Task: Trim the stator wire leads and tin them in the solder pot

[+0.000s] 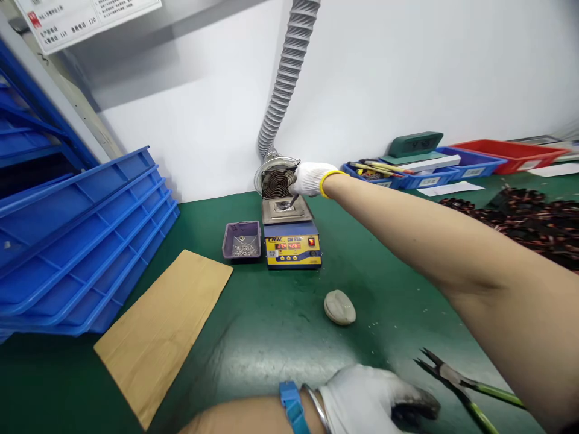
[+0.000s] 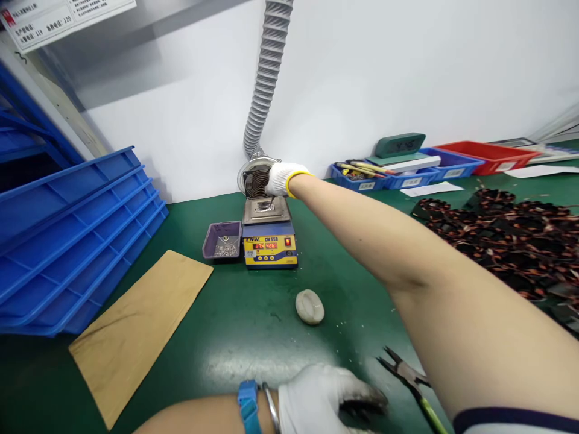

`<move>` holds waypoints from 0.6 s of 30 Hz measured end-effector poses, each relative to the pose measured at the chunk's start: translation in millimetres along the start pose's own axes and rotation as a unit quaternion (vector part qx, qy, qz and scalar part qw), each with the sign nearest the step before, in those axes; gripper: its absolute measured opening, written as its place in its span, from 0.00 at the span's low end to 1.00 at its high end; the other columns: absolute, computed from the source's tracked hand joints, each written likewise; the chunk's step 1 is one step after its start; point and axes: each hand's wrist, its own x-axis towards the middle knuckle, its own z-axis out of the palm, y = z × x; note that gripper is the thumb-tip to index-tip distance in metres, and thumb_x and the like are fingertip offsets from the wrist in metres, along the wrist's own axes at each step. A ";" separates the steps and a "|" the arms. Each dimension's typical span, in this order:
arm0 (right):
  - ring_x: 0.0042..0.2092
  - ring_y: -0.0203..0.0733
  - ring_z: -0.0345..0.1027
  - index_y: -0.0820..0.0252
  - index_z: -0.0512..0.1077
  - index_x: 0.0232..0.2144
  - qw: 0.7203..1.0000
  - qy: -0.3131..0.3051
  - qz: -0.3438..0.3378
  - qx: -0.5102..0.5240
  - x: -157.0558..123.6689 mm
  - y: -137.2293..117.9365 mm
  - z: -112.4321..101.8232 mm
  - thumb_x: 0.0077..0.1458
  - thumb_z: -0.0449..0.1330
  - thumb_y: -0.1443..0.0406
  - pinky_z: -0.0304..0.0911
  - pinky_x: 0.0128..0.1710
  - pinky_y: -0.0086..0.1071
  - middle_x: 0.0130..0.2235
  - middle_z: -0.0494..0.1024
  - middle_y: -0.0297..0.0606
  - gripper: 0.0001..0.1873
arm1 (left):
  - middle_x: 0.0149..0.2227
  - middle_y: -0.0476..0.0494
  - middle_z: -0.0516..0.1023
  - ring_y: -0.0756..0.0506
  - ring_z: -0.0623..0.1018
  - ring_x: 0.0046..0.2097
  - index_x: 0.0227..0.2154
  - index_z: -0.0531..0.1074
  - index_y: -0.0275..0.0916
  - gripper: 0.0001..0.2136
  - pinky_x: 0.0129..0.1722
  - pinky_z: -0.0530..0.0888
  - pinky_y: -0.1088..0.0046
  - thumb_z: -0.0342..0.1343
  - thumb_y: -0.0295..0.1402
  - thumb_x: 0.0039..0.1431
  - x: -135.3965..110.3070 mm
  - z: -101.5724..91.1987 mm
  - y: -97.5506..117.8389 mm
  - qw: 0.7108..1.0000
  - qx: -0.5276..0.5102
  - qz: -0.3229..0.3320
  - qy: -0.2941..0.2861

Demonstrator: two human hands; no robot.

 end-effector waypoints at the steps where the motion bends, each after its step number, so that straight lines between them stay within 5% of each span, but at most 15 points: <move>1: 0.47 0.46 0.74 0.62 0.74 0.50 1.000 0.004 0.015 -0.006 -0.1 -0.6 -1.2 0.64 0.61 0.57 0.72 0.46 0.43 0.49 0.78 0.44 0.18 | 0.53 0.44 0.80 0.38 0.78 0.55 0.56 0.73 0.43 0.27 0.55 0.75 0.65 0.58 0.50 0.57 -0.5 -0.4 1.0 1.000 0.003 -0.001 0.000; 9: 0.52 0.57 0.74 0.64 0.76 0.53 0.998 0.035 0.039 -0.039 0.1 -6.6 1.2 0.60 0.60 0.57 0.70 0.47 0.43 0.50 0.79 0.54 0.23 | 0.54 0.44 0.80 0.38 0.78 0.56 0.57 0.73 0.42 0.26 0.56 0.74 0.65 0.57 0.47 0.59 -1.0 0.2 3.5 1.000 0.003 0.010 0.003; 18: 0.51 0.47 0.72 0.59 0.71 0.54 0.991 -0.018 -0.001 -0.133 2.6 5.3 -2.6 0.65 0.60 0.57 0.71 0.49 0.47 0.55 0.74 0.44 0.19 | 0.53 0.44 0.80 0.38 0.79 0.54 0.56 0.73 0.42 0.27 0.54 0.75 0.65 0.59 0.48 0.56 1.0 0.5 -1.5 1.000 -0.005 0.009 -0.001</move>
